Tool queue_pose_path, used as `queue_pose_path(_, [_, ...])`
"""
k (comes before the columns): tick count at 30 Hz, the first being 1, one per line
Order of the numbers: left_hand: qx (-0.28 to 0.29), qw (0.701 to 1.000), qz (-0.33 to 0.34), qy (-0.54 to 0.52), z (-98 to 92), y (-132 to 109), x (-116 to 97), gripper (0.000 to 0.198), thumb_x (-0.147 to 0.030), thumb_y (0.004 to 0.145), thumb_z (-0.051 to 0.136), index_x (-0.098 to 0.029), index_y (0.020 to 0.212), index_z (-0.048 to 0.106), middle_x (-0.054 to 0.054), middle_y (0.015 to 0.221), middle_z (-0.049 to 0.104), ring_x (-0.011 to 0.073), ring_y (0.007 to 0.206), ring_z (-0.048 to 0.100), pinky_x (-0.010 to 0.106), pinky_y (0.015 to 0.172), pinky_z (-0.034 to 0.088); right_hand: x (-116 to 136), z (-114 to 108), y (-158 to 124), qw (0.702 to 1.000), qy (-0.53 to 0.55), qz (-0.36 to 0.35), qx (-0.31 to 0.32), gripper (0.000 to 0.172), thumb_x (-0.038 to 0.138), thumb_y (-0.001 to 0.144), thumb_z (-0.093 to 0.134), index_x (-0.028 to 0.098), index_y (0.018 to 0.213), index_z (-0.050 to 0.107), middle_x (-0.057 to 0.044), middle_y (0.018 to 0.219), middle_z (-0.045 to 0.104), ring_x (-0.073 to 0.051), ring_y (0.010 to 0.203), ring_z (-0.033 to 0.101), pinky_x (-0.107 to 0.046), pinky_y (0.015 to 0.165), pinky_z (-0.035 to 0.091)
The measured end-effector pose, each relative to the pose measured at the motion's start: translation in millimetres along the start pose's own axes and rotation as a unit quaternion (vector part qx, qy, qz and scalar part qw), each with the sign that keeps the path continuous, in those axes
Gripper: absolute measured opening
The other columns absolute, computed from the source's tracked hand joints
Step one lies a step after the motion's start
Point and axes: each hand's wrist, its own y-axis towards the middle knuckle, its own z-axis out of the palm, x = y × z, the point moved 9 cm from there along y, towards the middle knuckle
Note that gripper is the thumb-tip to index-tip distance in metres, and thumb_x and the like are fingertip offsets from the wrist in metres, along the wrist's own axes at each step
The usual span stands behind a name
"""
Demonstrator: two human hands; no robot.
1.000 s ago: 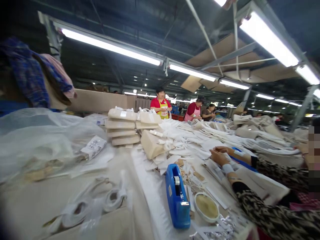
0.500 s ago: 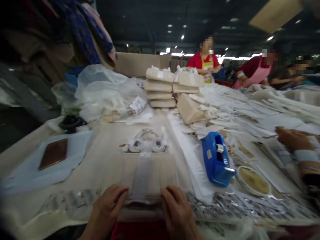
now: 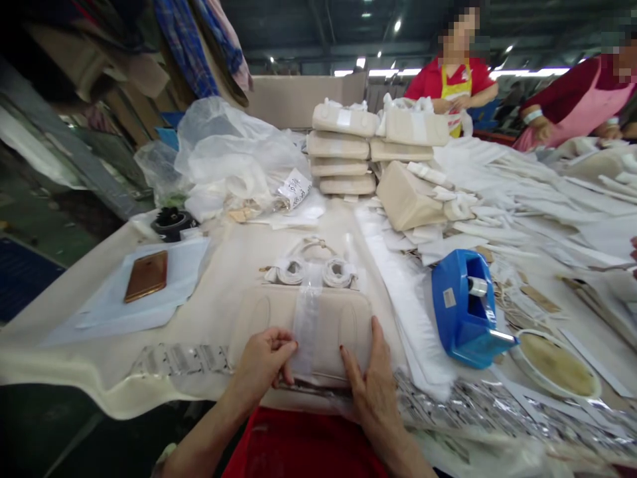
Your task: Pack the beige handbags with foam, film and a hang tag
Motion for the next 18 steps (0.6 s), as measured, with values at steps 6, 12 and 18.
queue_pose_path(6, [0.103,0.993,-0.051,-0.005,15.5,-7.2,20.7,0.012,-0.029,0.066,0.053,-0.018,0.071,0.05,-0.008,0.039,0.049,0.0112,0.027,0.047,0.016,0.026,0.026,-2.9,4.8,-4.9,0.999,0.034,0.022,-0.004,0.071,0.056,0.086,0.043,0.014,0.142,0.026,-0.017,0.141,0.038,-0.032,0.13,0.036,-0.053,0.105,0.033])
queue_pose_path(12, [0.119,0.991,0.052,0.014,12.8,-17.2,16.7,0.021,-0.031,0.069,0.055,-0.017,0.084,0.052,-0.001,0.072,0.063,0.008,0.037,0.054,0.017,0.034,0.035,-2.7,5.8,-5.0,0.998,0.049,0.022,-0.025,0.071,0.054,0.087,0.044,0.013,0.142,0.026,-0.018,0.141,0.037,-0.031,0.131,0.035,-0.052,0.106,0.032])
queue_pose_path(18, [0.091,0.991,0.084,-0.047,9.9,-24.6,27.9,0.037,-0.036,0.07,0.058,-0.015,0.1,0.051,0.005,0.086,0.065,0.0101,0.051,0.059,0.024,0.053,0.049,14.7,-2.3,-15.4,0.996,-0.029,-0.085,-0.026,0.069,0.046,0.09,0.043,0.018,0.146,0.014,-0.017,0.146,0.028,-0.032,0.133,0.031,-0.054,0.103,0.035])
